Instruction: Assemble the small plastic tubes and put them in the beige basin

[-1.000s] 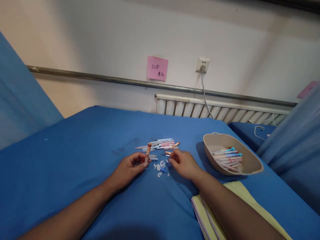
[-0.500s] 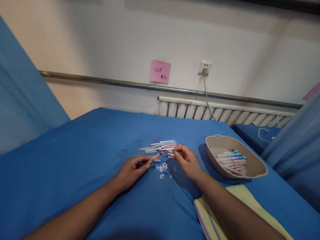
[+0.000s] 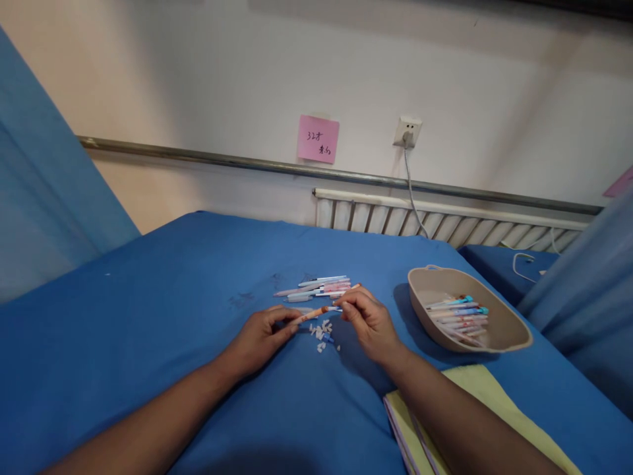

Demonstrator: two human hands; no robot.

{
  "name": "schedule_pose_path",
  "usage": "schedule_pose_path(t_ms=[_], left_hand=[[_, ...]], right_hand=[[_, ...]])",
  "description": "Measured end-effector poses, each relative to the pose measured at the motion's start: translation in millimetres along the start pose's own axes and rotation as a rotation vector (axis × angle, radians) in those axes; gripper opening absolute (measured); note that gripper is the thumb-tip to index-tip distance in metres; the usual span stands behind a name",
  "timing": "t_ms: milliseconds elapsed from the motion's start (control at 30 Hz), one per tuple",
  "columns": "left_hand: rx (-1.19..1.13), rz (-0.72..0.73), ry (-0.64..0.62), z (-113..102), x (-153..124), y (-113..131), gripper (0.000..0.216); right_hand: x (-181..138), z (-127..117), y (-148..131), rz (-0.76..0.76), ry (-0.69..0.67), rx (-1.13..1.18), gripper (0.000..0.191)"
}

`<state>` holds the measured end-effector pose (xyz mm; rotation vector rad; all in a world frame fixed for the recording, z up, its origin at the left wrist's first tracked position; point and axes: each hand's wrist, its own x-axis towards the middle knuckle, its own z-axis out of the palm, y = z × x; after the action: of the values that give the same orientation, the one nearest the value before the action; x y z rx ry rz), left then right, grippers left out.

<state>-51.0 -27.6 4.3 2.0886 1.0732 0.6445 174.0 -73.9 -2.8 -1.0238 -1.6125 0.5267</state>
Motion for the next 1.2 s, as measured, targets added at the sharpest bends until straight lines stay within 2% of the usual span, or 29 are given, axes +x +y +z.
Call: schedule_pose_path(t_ms=[333,600,833,1000,1200], left_hand=[[0.016,0.023,-0.002,0,-1,-4,0.024],[0.056,0.037,-0.001,-2,-1,-4,0.022],[0.04,0.04,-0.029,-1,-3,-3,0.021],[0.075,0.075,-0.026,-2,-3,-2,0.019],[0.046,0.086,-0.081,0,-6,4,0.021]], right_hand=[[-1,-1,3,-0.091,-0.026,-0.123,0.018],[-2,-3,9,-0.196,-0.143,-0.247,0.023],[-3,-2,13,-0.191,-0.145,-0.252,0.022],[-4,-2,8,-0.171,-0.217,-0.264,0.019],[-4,1,6,-0.062,-0.068,-0.199,0.009]])
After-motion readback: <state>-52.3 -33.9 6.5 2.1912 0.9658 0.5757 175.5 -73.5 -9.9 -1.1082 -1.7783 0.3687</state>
